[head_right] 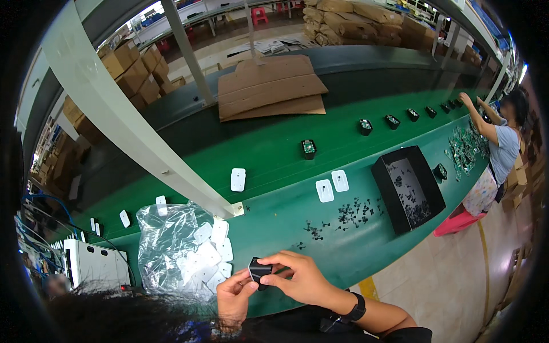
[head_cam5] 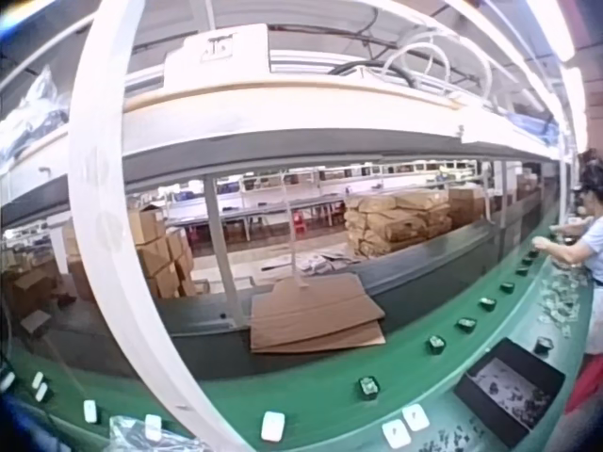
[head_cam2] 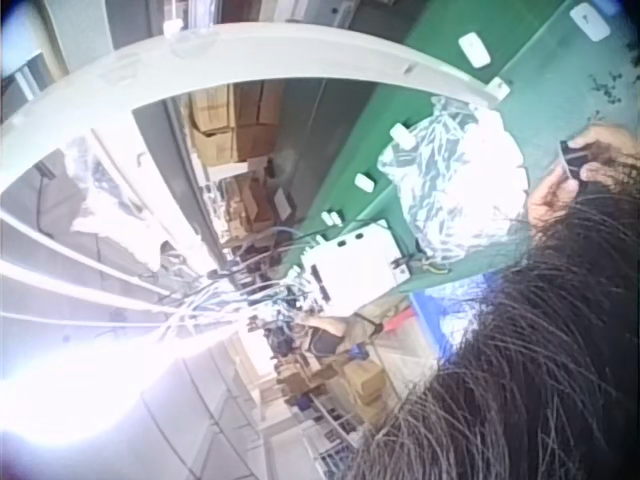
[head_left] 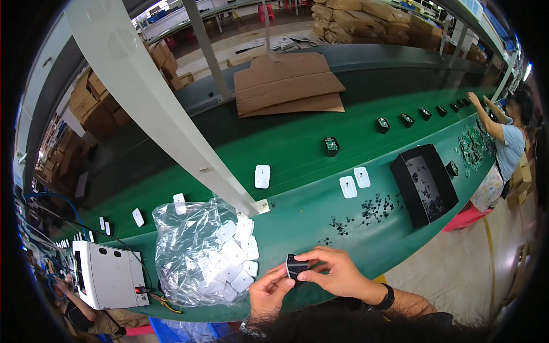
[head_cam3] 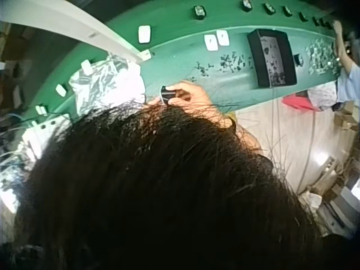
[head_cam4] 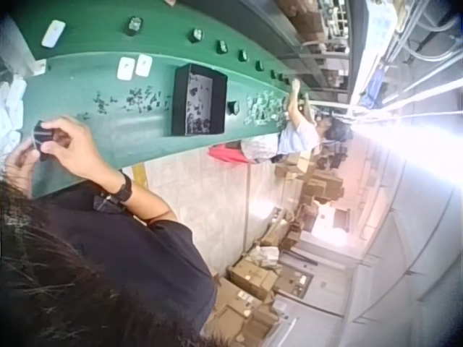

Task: The person assembles small electronic devices by hand at a factory workstation. They pick up white plastic casings and green circuit boards, insert the boards into the casings, and place the finished units on the table. The process is repeated continuously throughout the clip.

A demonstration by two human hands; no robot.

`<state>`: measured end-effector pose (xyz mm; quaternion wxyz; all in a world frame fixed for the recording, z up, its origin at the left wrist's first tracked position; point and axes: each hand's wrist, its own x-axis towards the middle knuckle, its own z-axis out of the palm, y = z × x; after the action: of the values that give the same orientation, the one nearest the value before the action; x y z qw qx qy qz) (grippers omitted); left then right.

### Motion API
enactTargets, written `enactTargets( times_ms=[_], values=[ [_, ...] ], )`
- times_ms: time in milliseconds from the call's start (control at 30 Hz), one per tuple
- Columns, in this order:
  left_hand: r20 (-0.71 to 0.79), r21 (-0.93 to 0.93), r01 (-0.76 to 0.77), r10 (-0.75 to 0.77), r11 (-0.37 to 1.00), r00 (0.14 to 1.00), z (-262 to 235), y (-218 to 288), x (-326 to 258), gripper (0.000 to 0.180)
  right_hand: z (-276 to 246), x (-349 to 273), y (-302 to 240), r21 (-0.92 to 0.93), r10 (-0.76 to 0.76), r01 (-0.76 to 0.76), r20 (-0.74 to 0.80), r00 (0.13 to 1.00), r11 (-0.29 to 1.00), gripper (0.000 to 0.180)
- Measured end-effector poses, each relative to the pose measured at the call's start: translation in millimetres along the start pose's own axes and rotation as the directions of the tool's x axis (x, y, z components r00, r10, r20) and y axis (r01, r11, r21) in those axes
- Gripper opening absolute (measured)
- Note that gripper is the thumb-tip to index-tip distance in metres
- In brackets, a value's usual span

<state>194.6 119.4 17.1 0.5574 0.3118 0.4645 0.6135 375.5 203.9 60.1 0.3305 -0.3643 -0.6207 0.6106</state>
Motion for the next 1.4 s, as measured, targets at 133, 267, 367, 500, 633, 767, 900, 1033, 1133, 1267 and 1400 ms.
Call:
enactTargets(
  times_ms=[133, 267, 367, 500, 633, 767, 900, 1033, 1133, 1267, 1400],
  values=[
    [0.03, 0.32, -0.212, 0.214, 0.923, 0.976, 0, -1, 10, 0.032, 4, 5, 16, 0.076, -0.008, 0.009, -0.012, 1.0, 0.997, 0.038],
    [0.113, 0.719, -0.339, 0.38, 0.606, 0.918, 3, 17, 18, 0.042, 21, 18, 22, 0.385, -0.03, 0.029, -0.003, 1.0, 0.923, 0.043],
    [0.181, 0.808, -0.413, 0.49, 0.42, 0.853, 9, 8, 40, 0.046, 22, 51, 34, 0.277, -0.089, 0.091, -0.02, 0.996, 0.956, 0.035],
    [0.066, 0.82, -0.317, 0.473, 0.475, 0.878, 14, 41, 51, 0.049, -19, 157, 68, -0.101, -0.181, 0.172, -0.09, 0.979, 0.98, 0.023],
    [0.033, 0.964, -0.178, 0.572, 0.199, 0.82, -71, 81, 55, 0.036, -64, 242, 67, -0.382, -0.066, 0.05, -0.029, 0.997, 0.923, 0.021],
    [-0.172, 0.965, 0.258, 0.625, -0.048, 0.761, -189, 81, 48, 0.05, -74, 270, 79, -0.581, -0.199, 0.187, 0.043, 0.979, 0.792, 0.022],
    [-0.274, 0.942, 0.335, 0.548, -0.013, 0.791, -227, 69, 26, 0.04, -82, 272, 88, -0.715, -0.306, 0.237, 0.033, 0.951, 0.658, 0.027],
    [-0.191, 0.977, 0.213, 0.568, 0.028, 0.801, -208, 85, 9, 0.021, -78, 264, 65, -0.769, -0.649, 0.406, -0.015, 0.761, 0.494, 0.036],
    [-0.162, 0.983, 0.183, 0.581, 0.022, 0.797, -210, 94, -14, 0.019, -52, 218, 3, -0.567, -0.634, 0.417, -0.259, 0.728, 0.71, 0.021],
    [-0.364, 0.931, 0.326, 0.447, 0.163, 0.817, -235, 94, -42, 0.019, -4, 105, -73, -0.121, -0.748, 0.757, 0.117, 0.654, 0.643, 0.016],
    [-0.231, 0.962, 0.271, 0.411, -0.042, 0.882, -234, 109, -53, 0.034, 21, 49, -112, 0.333, -0.727, 0.656, 0.441, 0.527, 0.677, 0.009]
  ],
)
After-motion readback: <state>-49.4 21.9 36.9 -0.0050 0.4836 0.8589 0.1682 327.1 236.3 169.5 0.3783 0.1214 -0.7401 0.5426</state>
